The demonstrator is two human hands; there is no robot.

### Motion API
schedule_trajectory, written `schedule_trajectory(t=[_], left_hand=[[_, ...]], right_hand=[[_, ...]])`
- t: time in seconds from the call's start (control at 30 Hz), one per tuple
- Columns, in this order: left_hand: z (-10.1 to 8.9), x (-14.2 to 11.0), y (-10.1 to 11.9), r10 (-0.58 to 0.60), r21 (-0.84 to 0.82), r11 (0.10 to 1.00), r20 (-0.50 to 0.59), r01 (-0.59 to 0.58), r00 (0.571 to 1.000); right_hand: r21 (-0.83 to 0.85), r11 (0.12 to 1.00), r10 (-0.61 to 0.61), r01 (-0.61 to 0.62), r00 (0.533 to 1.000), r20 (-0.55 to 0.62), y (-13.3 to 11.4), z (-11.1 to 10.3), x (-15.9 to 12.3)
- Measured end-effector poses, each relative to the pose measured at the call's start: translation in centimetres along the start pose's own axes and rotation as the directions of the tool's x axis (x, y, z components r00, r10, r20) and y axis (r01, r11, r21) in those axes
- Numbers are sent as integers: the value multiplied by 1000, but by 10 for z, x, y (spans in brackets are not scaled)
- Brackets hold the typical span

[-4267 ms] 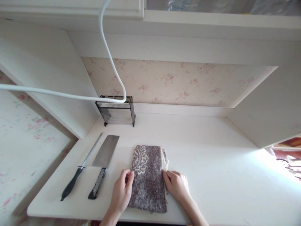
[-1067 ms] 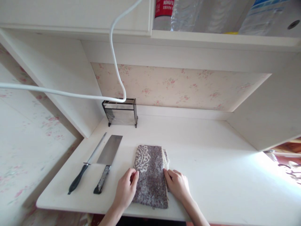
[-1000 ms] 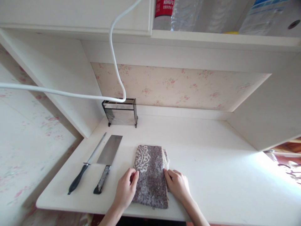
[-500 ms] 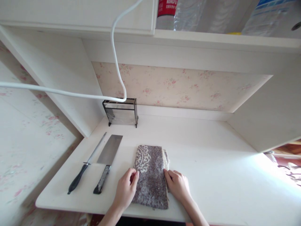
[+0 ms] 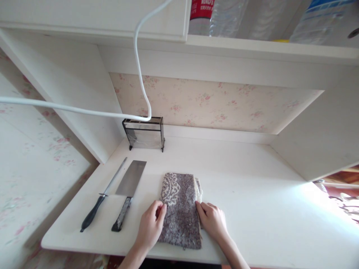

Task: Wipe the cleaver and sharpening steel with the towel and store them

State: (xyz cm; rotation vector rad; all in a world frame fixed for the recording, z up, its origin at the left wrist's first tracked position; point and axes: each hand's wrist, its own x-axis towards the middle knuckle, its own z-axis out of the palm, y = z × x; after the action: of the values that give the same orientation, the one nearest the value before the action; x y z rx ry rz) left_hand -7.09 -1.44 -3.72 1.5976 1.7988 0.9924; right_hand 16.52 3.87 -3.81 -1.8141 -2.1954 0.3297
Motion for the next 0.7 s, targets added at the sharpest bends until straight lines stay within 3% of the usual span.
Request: schedule_trajectory(t=[0.7], left_hand=[[-1,2,0,3,-6,1000,3,-3,1000]], right_hand=[[-11,1000,-5,5,1000,-4,-1,0,1]])
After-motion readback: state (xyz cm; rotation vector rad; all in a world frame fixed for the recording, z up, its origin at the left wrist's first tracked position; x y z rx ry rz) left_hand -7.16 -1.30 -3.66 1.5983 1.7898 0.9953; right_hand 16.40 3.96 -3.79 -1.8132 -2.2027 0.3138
